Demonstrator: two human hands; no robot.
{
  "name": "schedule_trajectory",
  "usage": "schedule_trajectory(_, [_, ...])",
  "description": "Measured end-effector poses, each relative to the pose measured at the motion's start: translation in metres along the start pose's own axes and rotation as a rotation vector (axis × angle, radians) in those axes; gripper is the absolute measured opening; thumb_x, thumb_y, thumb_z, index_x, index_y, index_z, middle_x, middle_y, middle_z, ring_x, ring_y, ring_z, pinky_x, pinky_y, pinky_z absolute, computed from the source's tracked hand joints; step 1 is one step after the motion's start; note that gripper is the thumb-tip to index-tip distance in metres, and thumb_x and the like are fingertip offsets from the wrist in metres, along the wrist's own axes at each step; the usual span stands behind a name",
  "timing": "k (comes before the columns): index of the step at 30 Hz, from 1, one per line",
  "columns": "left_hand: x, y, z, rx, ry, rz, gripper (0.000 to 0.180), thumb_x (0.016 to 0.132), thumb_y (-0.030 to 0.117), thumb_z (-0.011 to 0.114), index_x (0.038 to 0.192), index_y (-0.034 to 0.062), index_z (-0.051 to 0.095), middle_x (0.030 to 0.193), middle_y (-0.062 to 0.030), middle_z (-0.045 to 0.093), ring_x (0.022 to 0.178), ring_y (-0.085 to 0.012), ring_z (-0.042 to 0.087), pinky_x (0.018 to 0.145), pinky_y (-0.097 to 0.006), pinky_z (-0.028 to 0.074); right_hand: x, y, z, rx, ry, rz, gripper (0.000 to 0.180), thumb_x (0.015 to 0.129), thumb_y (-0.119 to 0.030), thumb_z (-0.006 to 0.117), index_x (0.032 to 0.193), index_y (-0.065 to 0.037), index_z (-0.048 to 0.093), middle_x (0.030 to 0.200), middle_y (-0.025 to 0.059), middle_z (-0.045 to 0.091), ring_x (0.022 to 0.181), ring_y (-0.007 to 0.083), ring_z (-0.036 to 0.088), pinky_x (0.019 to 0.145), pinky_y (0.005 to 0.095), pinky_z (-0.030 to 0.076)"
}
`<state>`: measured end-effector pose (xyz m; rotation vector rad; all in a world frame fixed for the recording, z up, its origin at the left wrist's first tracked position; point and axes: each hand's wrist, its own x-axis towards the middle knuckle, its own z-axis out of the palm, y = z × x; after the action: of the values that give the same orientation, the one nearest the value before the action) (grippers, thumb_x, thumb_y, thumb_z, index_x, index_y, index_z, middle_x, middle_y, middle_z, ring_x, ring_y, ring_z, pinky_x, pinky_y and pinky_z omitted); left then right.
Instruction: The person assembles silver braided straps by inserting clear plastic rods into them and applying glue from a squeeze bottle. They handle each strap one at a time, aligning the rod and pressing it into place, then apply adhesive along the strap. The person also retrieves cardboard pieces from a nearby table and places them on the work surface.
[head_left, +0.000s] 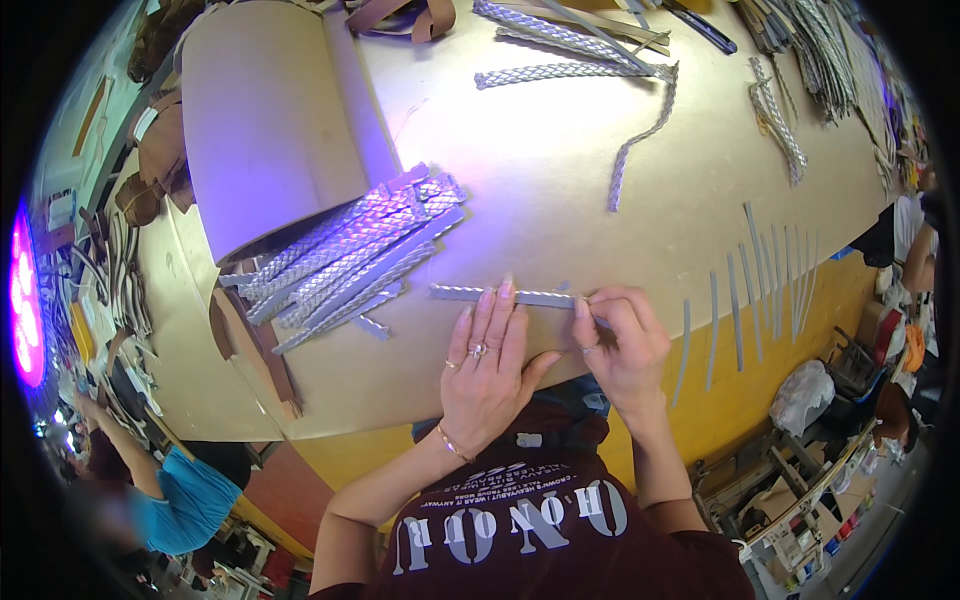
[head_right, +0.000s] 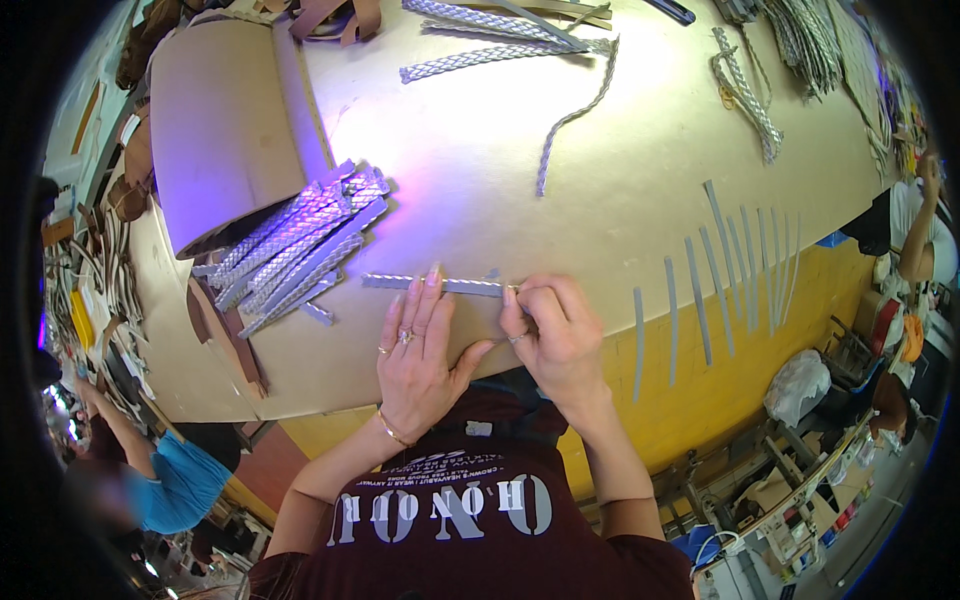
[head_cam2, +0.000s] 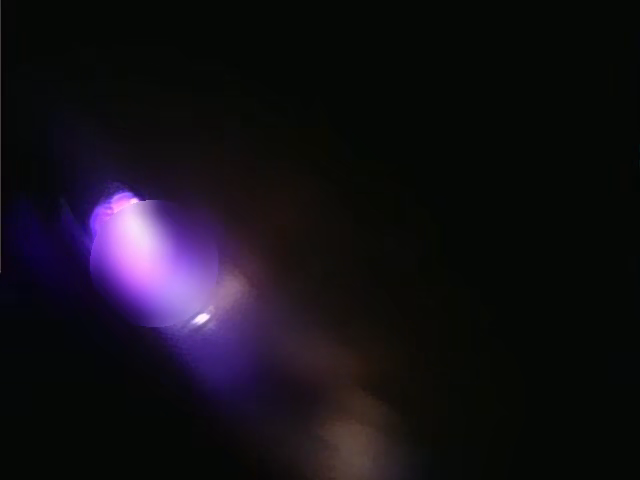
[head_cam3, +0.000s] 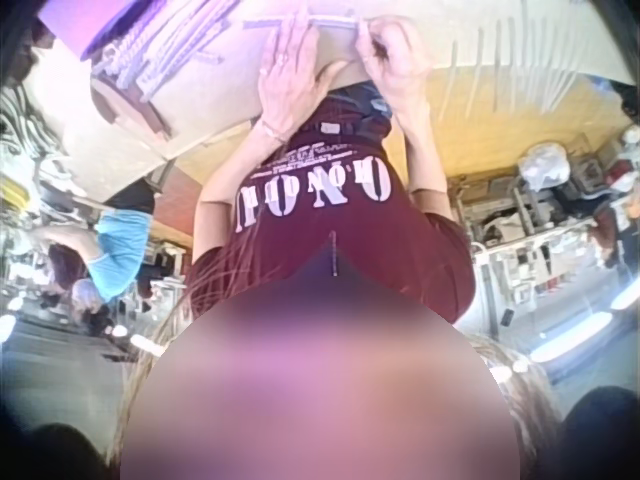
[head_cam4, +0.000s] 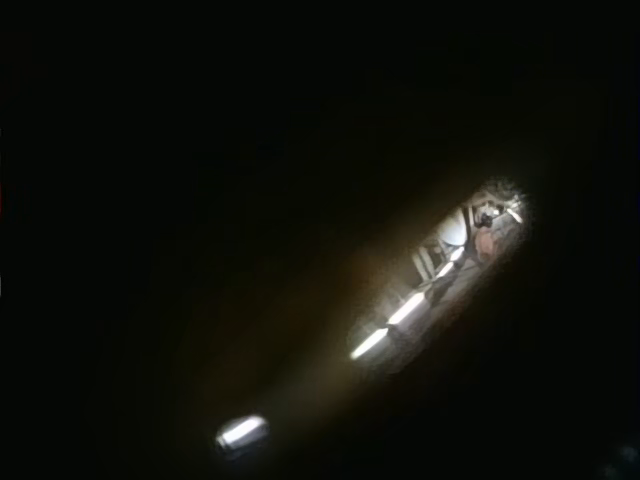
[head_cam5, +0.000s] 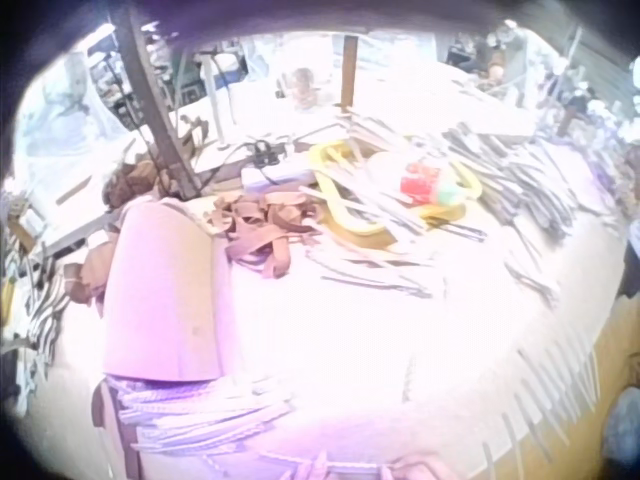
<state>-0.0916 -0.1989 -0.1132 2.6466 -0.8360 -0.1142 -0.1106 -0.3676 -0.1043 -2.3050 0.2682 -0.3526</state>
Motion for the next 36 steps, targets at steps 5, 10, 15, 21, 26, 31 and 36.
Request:
schedule_trajectory(5, [0.001, 0.001, -0.001, 0.026, -0.004, -0.002, 0.059, 0.092, 0.046, 0.063, 0.128, -0.0006, 0.057, 0.143, -0.0151, 0.052, 0.135, -0.0256, 0.047, 0.115, -0.040, 0.031, -0.003, 0.002, 0.003, -0.019, 0.009, -0.022, 0.018, 0.078, 0.000, 0.077, 0.078, -0.002, 0.059, 0.083, 0.0100, 0.061, 0.069, 0.0240, 0.061, 0.056, 0.0332, 0.050])
schedule_trajectory(10, [0.002, 0.002, -0.001, 0.028, -0.003, -0.004, 0.059, 0.092, 0.046, 0.063, 0.128, -0.0006, 0.057, 0.143, -0.0148, 0.052, 0.135, -0.0254, 0.047, 0.115, -0.040, 0.031, -0.004, 0.002, 0.004, -0.015, 0.018, -0.015, 0.019, 0.077, 0.001, 0.077, 0.078, -0.001, 0.058, 0.083, 0.0106, 0.061, 0.070, 0.0252, 0.061, 0.058, 0.0342, 0.051])
schedule_trajectory(15, [0.002, 0.002, -0.002, 0.024, -0.005, 0.005, 0.059, 0.092, 0.045, 0.063, 0.128, -0.0012, 0.057, 0.143, -0.0155, 0.052, 0.134, -0.0265, 0.048, 0.114, -0.040, 0.033, -0.004, 0.004, 0.004, -0.041, 0.016, -0.056, 0.018, 0.079, 0.001, 0.076, 0.078, -0.001, 0.058, 0.084, 0.0106, 0.061, 0.063, 0.0200, 0.060, 0.053, 0.0299, 0.050])
schedule_trajectory(21, [0.003, 0.006, 0.000, 0.040, 0.018, 0.033, 0.059, 0.088, 0.044, 0.067, 0.133, 0.0058, 0.057, 0.144, -0.0206, 0.049, 0.132, -0.0344, 0.049, 0.114, -0.043, 0.031, -0.001, 0.001, 0.004, -0.056, 0.001, -0.046, 0.018, 0.081, 0.000, 0.075, 0.077, 0.000, 0.057, 0.084, 0.0099, 0.060, 0.060, 0.0174, 0.059, 0.052, 0.0284, 0.049])
schedule_trajectory(26, [0.003, 0.012, 0.004, 0.112, -0.002, 0.026, 0.054, 0.091, 0.045, 0.063, 0.135, 0.0140, 0.058, 0.145, -0.0251, 0.045, 0.131, -0.0386, 0.049, 0.113, -0.045, 0.032, 0.000, -0.008, -0.005, -0.089, 0.014, 0.126, 0.017, 0.083, -0.004, 0.075, 0.078, 0.001, 0.059, 0.086, 0.0099, 0.058, 0.062, 0.0171, 0.059, 0.055, 0.0284, 0.049])
schedule_trajectory(31, [0.004, 0.015, 0.004, 0.175, -0.033, 0.042, 0.053, 0.091, 0.046, 0.062, 0.135, 0.0168, 0.058, 0.145, -0.0280, 0.043, 0.131, -0.0416, 0.047, 0.113, -0.047, 0.033, 0.000, -0.004, -0.029, 0.118, 0.009, 0.412, 0.019, 0.085, -0.010, 0.076, 0.083, 0.003, 0.061, 0.090, 0.0108, 0.056, 0.067, 0.0184, 0.062, 0.057, 0.0286, 0.052])
schedule_trajectory(36, [0.006, 0.017, 0.004, 0.244, -0.044, 0.057, 0.056, 0.090, 0.050, 0.060, 0.137, 0.0203, 0.057, 0.144, -0.0300, 0.044, 0.130, -0.0427, 0.048, 0.114, -0.048, 0.032, 0.000, -0.002, -0.033, 0.112, -0.024, 0.376, 0.019, 0.087, -0.008, 0.074, 0.083, 0.004, 0.061, 0.091, 0.0101, 0.055, 0.067, 0.0166, 0.063, 0.056, 0.0264, 0.053])
